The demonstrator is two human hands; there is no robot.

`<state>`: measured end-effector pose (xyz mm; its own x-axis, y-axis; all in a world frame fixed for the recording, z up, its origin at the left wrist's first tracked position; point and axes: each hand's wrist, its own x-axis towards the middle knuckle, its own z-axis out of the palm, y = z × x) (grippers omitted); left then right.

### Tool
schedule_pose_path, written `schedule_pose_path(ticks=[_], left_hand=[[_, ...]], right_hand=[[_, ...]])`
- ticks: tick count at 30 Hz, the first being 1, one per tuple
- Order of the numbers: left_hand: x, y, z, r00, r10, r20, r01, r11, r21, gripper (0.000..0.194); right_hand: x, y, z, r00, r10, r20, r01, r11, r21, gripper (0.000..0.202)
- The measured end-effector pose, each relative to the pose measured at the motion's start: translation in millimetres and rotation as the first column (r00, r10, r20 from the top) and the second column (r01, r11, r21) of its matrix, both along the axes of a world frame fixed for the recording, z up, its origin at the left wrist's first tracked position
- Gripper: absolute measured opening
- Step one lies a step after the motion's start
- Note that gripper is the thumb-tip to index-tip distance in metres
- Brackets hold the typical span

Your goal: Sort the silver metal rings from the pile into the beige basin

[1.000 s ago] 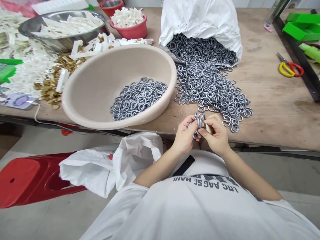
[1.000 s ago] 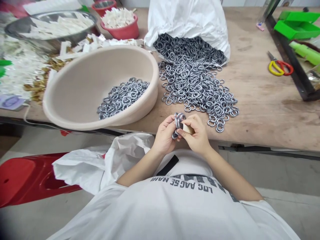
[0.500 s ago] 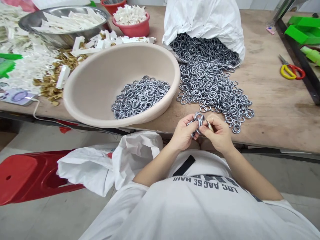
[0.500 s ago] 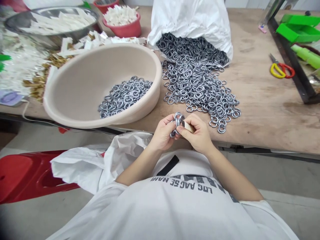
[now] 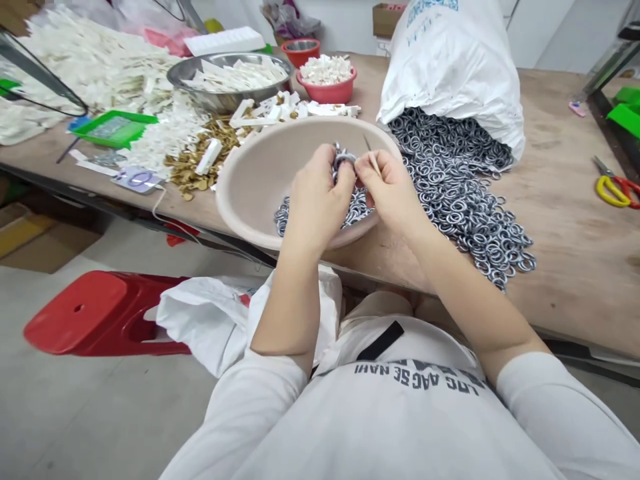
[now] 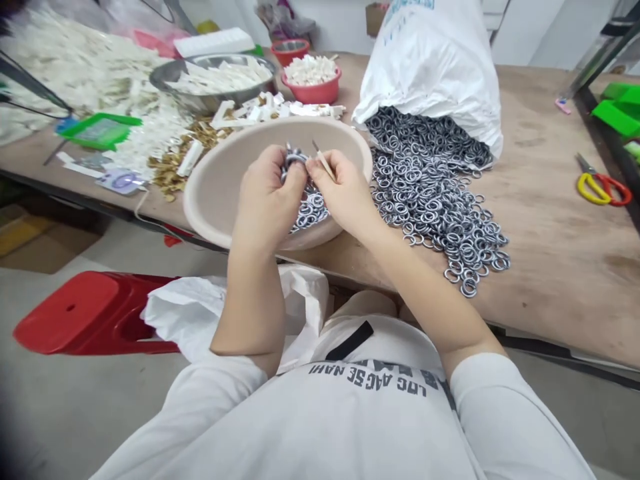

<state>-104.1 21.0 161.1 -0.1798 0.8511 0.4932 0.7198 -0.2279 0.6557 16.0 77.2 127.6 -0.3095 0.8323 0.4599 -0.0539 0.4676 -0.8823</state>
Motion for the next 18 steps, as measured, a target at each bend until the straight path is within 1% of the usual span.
schedule_pose_path(ticks=[1,3,5,6,8,11,13,15,16,17,18], left_hand=[[-7,-1,1.2,0.993,0.037,-0.111,-0.043,0.998,-0.053,0.023],[-19,-5,2.0,0.958,0.052,-0.283,-0.103,0.981,-0.166,0.023],[-26,-9,0.7,0.926,0.043,-0.375,-0.147,0.956,-0.255,0.027],[-28,-11,-0.6,0.915,0.05,-0.4,-0.173,0.945,-0.278,0.03],[-33,-11,-3.9,0.898,0.092,-0.431,-0.231,0.931,-0.282,0.036],[-37,-11,-7.6,0.893,0.15,-0.424,-0.268,0.935,-0.233,0.03],[-35,-14,-8.3,0.92,0.15,-0.363,-0.227,0.958,-0.177,0.026],[-25,-21,-9.1,0.961,0.084,-0.263,-0.113,0.988,-0.1,0.028],[-17,-26,-10.4,0.977,0.012,-0.211,-0.026,0.998,-0.062,0.028],[-7,-32,-12.8,0.983,-0.085,-0.163,0.08,0.996,-0.037,0.03],[5,-37,-16.2,0.973,-0.193,-0.129,0.191,0.981,-0.033,0.032]], right_hand=[[-5,4,-0.1,0.997,-0.037,0.068,0.036,0.999,0.015,0.031],[-7,6,1.8,0.97,-0.133,0.206,0.123,0.99,0.064,0.024],[-4,3,5.2,0.932,-0.204,0.3,0.179,0.978,0.11,0.019],[-2,1,6.4,0.924,-0.214,0.317,0.185,0.976,0.119,0.018],[5,-5,6.4,0.94,-0.181,0.288,0.158,0.982,0.102,0.018],[15,-16,-0.1,0.987,-0.079,0.142,0.08,0.997,-0.003,0.022],[23,-27,-6.7,0.998,-0.05,0.025,0.053,0.994,-0.096,0.023],[32,-42,-13.7,0.993,-0.082,-0.089,0.065,0.983,-0.173,0.022],[36,-50,-17.4,0.984,-0.112,-0.141,0.082,0.976,-0.202,0.02],[40,-59,-21.2,0.972,-0.14,-0.19,0.096,0.969,-0.227,0.019],[45,-68,-25.3,0.959,-0.163,-0.231,0.104,0.964,-0.246,0.018]])
